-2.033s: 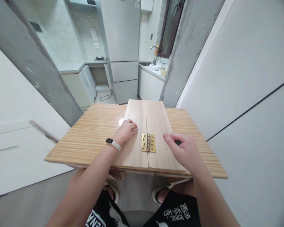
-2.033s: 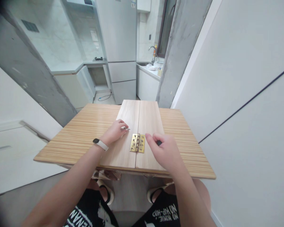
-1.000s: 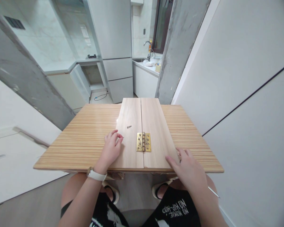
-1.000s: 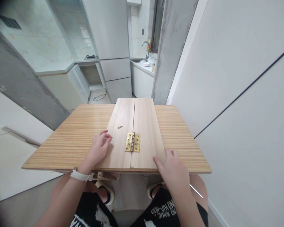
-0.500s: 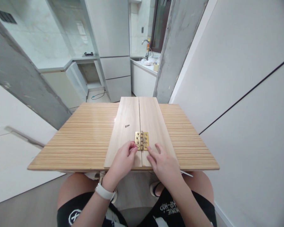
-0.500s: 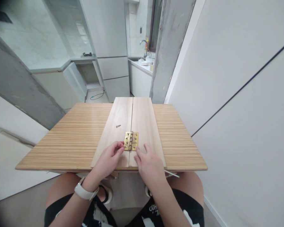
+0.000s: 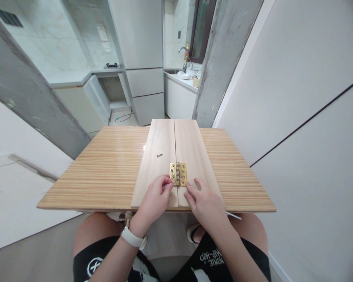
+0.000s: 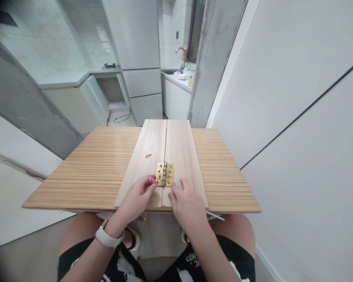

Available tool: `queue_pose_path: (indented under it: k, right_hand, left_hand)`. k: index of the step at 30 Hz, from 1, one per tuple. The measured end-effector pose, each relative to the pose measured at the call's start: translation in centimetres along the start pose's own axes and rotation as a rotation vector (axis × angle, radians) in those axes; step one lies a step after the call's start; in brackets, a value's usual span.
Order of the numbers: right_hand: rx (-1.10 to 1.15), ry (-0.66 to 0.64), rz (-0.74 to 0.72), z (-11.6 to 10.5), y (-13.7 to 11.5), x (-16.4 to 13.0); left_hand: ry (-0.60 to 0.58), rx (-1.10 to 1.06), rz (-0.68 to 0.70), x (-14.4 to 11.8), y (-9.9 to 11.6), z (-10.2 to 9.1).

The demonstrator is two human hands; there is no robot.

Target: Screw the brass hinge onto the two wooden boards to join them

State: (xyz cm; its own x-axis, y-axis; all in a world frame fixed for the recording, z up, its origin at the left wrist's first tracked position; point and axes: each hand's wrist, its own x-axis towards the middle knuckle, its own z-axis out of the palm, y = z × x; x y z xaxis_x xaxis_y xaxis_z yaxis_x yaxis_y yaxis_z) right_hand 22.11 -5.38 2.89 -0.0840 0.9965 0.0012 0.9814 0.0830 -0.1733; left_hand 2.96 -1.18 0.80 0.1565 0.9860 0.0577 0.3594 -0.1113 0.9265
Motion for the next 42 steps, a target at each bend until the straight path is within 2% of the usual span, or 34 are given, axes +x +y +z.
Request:
queue_pose_path:
  k: [4,9,14,19,24,30,37,42]
  right_hand:
    - [0.004,-0.011,-0.003,0.0,0.1,0.0]
    - [0.031,-0.014,-0.014,-0.1,0.3,-0.3]
    - [0.056,-0.005,-0.018,-0.1,0.5,-0.4]
    - [0.066,-0.025,-0.015,-0.4,0.6,-0.4]
    - [0.082,-0.026,-0.019,-0.3,0.9,-0.5]
    - [0.1,-0.033,-0.019,-0.1,1.0,-0.6]
    - [0.099,-0.033,-0.018,-0.2,1.0,-0.5]
    - [0.105,-0.036,-0.012,-0.3,1.0,-0.6]
  left_hand:
    - [0.007,0.058,0.032,0.8,-0.2,-1.0]
    - [-0.036,0.178,0.1,2.5,1.0,-2.5]
    - [-0.065,0.177,0.172,3.7,1.7,-2.8]
    - [-0.093,0.154,0.203,4.4,2.2,-2.0]
    - [-0.187,0.122,0.256,5.8,2.9,-0.4]
    - [-0.227,0.175,0.325,7.2,1.9,1.4]
    - [-0.266,0.151,0.28,7.5,1.8,2.0]
    - [-0.267,0.147,0.297,7.6,1.9,2.3]
